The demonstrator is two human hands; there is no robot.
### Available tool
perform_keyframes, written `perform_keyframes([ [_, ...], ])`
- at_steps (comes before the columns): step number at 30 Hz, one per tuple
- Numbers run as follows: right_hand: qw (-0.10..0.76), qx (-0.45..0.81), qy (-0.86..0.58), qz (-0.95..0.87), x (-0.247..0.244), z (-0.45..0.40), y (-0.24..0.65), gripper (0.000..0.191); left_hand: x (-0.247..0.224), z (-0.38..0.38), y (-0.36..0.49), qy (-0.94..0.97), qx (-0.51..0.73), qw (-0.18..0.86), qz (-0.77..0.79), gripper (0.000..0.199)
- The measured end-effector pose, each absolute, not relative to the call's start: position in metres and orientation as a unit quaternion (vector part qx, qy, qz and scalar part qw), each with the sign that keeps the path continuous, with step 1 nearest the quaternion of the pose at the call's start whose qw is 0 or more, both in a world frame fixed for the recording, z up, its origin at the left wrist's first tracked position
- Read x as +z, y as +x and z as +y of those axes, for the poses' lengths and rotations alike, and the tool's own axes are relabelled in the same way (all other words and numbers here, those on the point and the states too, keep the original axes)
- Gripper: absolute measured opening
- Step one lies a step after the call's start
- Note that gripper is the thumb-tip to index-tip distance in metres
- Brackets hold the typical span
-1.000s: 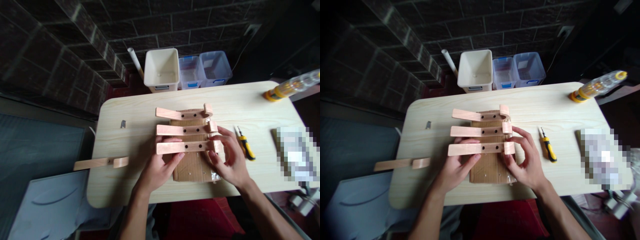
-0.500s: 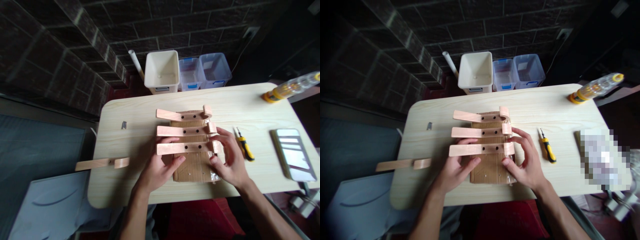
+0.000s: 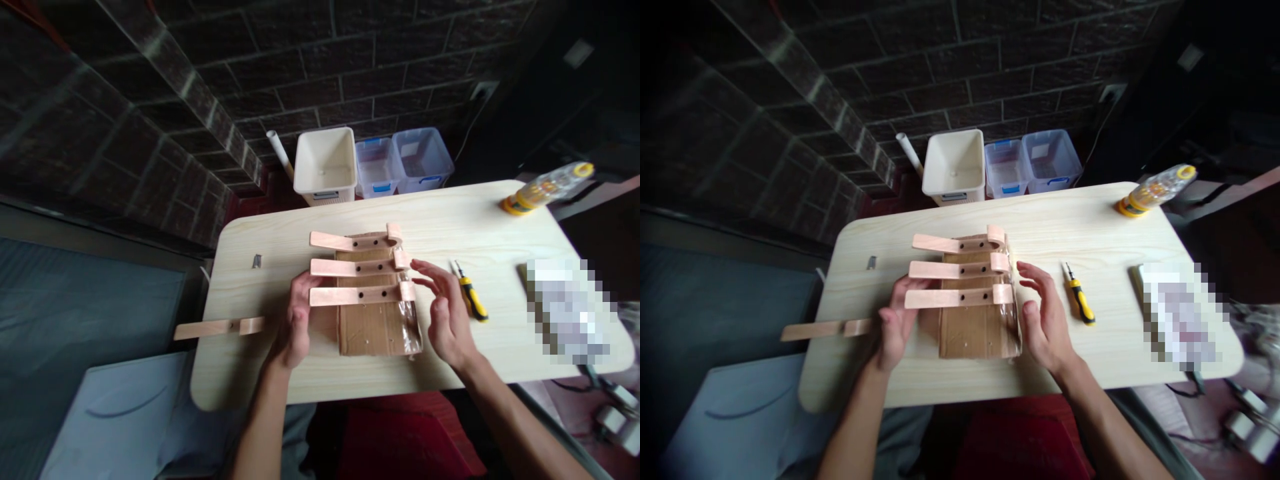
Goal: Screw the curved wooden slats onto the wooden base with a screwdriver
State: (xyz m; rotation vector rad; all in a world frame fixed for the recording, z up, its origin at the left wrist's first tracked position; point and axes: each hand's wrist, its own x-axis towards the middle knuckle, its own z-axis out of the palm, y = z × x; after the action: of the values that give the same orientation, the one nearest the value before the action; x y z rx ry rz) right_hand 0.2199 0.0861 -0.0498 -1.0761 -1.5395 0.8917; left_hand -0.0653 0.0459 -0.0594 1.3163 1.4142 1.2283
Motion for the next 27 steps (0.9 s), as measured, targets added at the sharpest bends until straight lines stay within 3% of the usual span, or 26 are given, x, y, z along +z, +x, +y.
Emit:
perform_keyframes([
  [5,0.526,0.354,-0.483,-0.604,-0.049,0.088,0.223,0.039,-0.043,0.046,-0.065,0.454,0.56,0.41,0.559,0.075],
  [9,0.535,0.354,-0.499,-0.582,-0.047,0.088,0.228,0.035,-0.012,0.036,-0.076,0.47,0.525,0.274,0.655,0.046],
  [12,0.548,0.359,-0.503,-0.564,-0.046,0.089,0.232,0.033,0.012,0.045,-0.097,0.496,0.482,0.204,0.693,0.041],
  [18,0.562,0.365,-0.511,-0.538,-0.047,0.093,0.243,0.035,0.044,0.116,-0.161,0.534,0.303,0.186,0.767,0.028],
  [22,0.559,0.369,-0.519,-0.531,-0.043,0.094,0.252,0.036,0.049,0.146,-0.185,0.53,0.156,0.191,0.811,0.038],
  [27,0.546,0.376,-0.529,-0.53,-0.033,0.093,0.263,0.038,0.047,0.15,-0.191,0.534,0.057,0.157,0.829,0.037],
])
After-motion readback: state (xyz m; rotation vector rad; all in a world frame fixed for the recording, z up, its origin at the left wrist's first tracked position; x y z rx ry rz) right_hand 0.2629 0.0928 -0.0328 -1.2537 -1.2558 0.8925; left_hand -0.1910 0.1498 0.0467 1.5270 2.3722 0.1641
